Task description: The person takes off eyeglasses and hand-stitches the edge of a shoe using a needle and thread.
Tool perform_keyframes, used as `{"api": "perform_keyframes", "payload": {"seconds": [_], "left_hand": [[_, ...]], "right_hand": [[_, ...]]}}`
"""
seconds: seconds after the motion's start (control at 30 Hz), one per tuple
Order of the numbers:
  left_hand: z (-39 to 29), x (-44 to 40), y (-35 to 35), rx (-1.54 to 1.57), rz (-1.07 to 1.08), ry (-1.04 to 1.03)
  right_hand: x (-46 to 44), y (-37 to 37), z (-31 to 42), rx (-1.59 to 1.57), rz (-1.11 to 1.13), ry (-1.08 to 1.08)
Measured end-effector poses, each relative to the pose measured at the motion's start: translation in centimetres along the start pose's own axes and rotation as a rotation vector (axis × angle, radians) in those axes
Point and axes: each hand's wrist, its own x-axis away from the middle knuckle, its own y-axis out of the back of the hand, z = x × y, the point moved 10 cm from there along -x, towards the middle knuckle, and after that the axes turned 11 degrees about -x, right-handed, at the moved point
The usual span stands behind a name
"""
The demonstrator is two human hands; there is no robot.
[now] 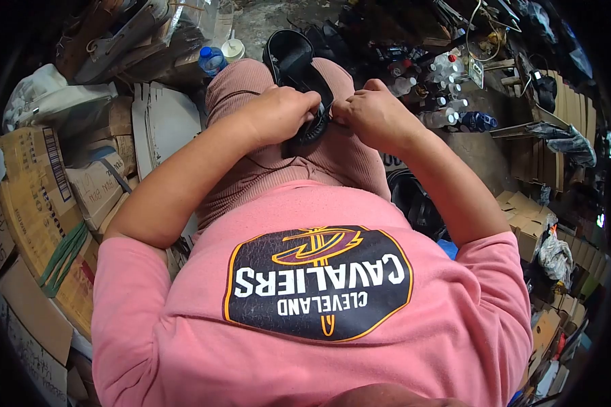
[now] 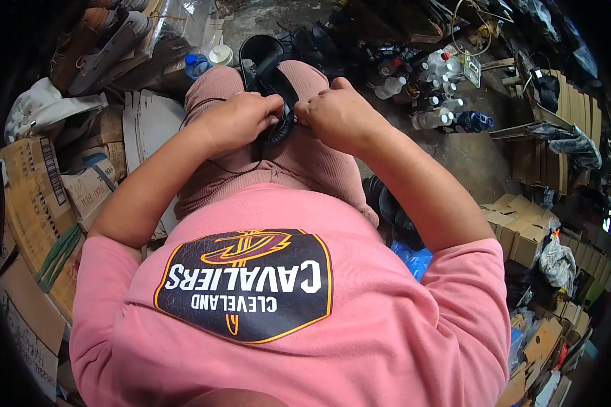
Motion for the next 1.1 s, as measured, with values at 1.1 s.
{"api": "perform_keyframes", "payload": {"seconds": [1.1], "left_hand": [[1.3,3.0,8.4,0.767,-0.331,0.016]], "right_hand": [[9.9,3.9,-15.7,-2.28,-1.233,-0.104]]}}
